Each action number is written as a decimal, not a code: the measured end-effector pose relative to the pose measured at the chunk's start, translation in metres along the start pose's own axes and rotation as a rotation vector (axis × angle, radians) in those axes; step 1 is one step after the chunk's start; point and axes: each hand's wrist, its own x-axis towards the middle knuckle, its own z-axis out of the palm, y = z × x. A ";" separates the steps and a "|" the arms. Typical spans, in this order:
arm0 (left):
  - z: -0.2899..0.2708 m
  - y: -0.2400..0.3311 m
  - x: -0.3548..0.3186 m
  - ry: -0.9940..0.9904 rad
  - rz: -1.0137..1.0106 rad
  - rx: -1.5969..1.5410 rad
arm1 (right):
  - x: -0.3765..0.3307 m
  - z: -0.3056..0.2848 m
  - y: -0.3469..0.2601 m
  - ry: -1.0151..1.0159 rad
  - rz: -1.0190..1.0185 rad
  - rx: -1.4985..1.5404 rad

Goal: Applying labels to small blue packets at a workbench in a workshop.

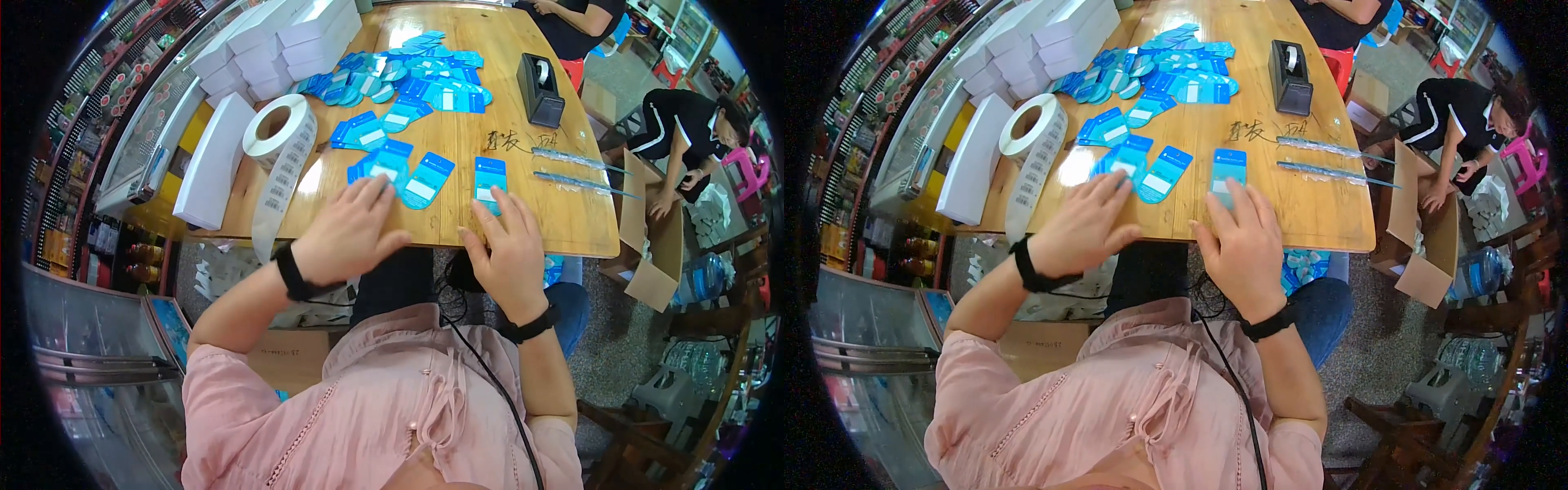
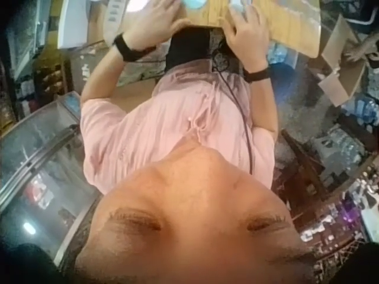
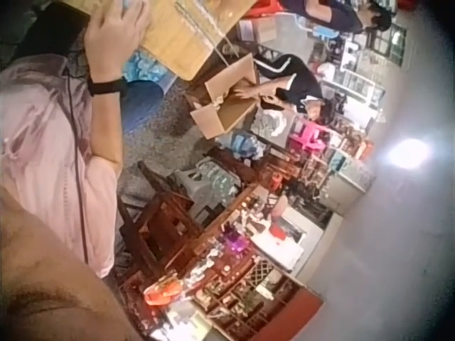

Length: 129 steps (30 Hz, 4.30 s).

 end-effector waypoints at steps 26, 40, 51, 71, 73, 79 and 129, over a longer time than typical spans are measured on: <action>0.009 -0.049 -0.007 0.059 -0.106 -0.178 | 0.016 0.028 -0.048 -0.199 -0.255 -0.011; 0.002 -0.019 -0.029 0.064 0.136 -0.228 | 0.004 0.012 -0.048 -0.161 -0.116 0.021; 0.009 -0.052 -0.026 0.173 -0.069 -0.271 | 0.023 0.045 -0.071 -0.211 -0.239 0.109; 0.018 -0.041 -0.064 0.295 -0.011 -0.411 | 0.037 0.045 -0.068 -0.239 -0.274 0.202; 0.018 -0.034 -0.058 0.198 0.114 -0.267 | 0.037 0.045 -0.063 -0.238 -0.337 0.223; 0.022 -0.019 -0.054 0.172 0.039 -0.225 | 0.028 0.027 -0.036 -0.197 -0.177 0.003; 0.040 0.022 -0.004 0.322 0.083 -0.088 | -0.320 0.031 0.301 -0.997 1.207 -0.124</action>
